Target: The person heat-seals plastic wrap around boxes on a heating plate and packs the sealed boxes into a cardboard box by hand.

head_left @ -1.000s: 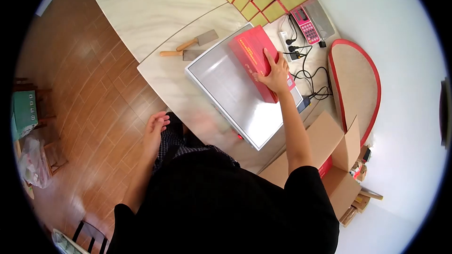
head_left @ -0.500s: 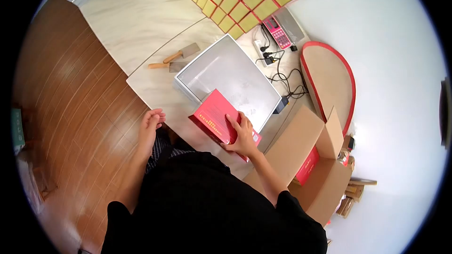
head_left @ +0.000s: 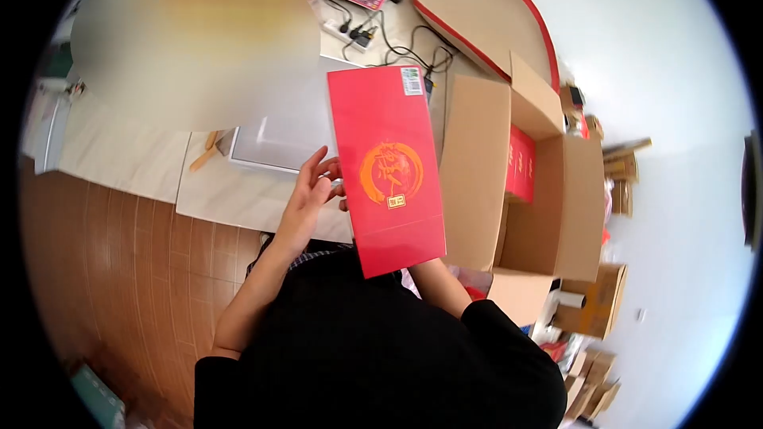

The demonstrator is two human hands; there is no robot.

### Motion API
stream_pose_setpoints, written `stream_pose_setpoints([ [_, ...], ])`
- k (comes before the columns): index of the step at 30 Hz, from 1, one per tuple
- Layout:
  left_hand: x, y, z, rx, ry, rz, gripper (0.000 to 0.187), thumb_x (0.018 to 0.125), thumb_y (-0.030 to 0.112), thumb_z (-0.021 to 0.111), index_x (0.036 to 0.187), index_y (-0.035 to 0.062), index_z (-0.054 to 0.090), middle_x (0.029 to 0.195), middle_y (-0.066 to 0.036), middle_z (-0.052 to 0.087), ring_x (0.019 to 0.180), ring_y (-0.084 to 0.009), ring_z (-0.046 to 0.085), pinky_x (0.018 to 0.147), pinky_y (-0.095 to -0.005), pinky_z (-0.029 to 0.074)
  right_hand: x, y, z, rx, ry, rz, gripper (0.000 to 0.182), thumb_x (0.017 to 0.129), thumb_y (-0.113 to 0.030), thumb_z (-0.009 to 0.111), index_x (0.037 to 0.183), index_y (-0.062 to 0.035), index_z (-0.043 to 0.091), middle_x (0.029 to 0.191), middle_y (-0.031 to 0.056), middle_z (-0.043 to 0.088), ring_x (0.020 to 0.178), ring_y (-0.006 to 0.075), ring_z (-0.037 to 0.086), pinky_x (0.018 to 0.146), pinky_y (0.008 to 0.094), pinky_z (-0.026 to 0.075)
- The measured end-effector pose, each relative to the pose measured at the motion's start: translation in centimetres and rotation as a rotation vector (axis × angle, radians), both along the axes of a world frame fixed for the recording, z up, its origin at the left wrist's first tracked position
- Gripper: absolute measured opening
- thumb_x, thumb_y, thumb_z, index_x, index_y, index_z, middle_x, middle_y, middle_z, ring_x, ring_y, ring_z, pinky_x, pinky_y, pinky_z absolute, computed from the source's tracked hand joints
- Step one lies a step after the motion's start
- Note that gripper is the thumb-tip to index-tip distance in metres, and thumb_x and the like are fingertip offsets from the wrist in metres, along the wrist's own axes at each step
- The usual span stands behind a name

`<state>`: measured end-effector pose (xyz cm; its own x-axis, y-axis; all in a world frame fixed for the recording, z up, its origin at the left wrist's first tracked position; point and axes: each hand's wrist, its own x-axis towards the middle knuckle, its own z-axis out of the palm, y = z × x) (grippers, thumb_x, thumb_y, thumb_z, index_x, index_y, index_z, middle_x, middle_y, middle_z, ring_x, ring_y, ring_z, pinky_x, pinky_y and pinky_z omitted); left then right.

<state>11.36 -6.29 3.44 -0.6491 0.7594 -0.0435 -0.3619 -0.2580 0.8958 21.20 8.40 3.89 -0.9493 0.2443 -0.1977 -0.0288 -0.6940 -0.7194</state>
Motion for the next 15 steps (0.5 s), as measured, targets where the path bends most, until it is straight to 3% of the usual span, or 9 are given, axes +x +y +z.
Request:
stream_pose_setpoints([
  [1,0.0,0.6,0.8,0.1,-0.03,-0.057,0.073,0.096,0.04,0.049,0.147,0.0049,0.011,0.123,-0.009,0.043,0.103,-0.0148,0.047,0.076,-0.0288,0.045,0.5,-0.2,0.0,0.012,0.032,-0.012,0.052,0.091,-0.035,0.054,0.13,-0.0009,0.044,0.119,0.0196,0.056,0.1,0.0328,0.061,0.079,0.0404,0.055],
  [5,0.2,1.8,2.0,-0.041,-0.031,-0.108,0.094,0.09,0.046,0.059,0.149,0.0055,-0.002,0.117,-0.005,0.04,0.097,-0.0124,0.044,0.066,-0.0235,0.042,1.9,-0.4,-0.2,0.031,0.132,-0.071,0.049,0.092,-0.031,0.054,0.13,0.0,0.043,0.119,0.0208,0.056,0.1,0.0344,0.061,0.077,0.041,0.056],
  [12,0.3,4.2,1.4,-0.098,0.03,-0.19,0.087,0.091,0.037,0.06,0.149,0.0051,0.004,0.111,-0.005,0.043,0.093,-0.0115,0.045,0.062,-0.0238,0.041,3.3,0.2,-0.4,0.011,0.201,-0.185,0.045,0.094,-0.024,0.053,0.129,0.0015,0.042,0.12,0.0228,0.054,0.1,0.0373,0.061,0.074,0.0422,0.058],
  [15,0.6,5.3,2.9,-0.082,-0.069,-0.252,0.076,0.092,0.032,0.058,0.147,0.0048,0.013,0.105,-0.004,0.046,0.082,-0.0083,0.045,0.055,-0.0238,0.038,3.6,-0.1,0.5,-0.139,0.16,-0.373,0.046,0.095,-0.024,0.052,0.13,0.0022,0.039,0.119,0.0225,0.055,0.101,0.0418,0.06,0.072,0.0481,0.058],
])
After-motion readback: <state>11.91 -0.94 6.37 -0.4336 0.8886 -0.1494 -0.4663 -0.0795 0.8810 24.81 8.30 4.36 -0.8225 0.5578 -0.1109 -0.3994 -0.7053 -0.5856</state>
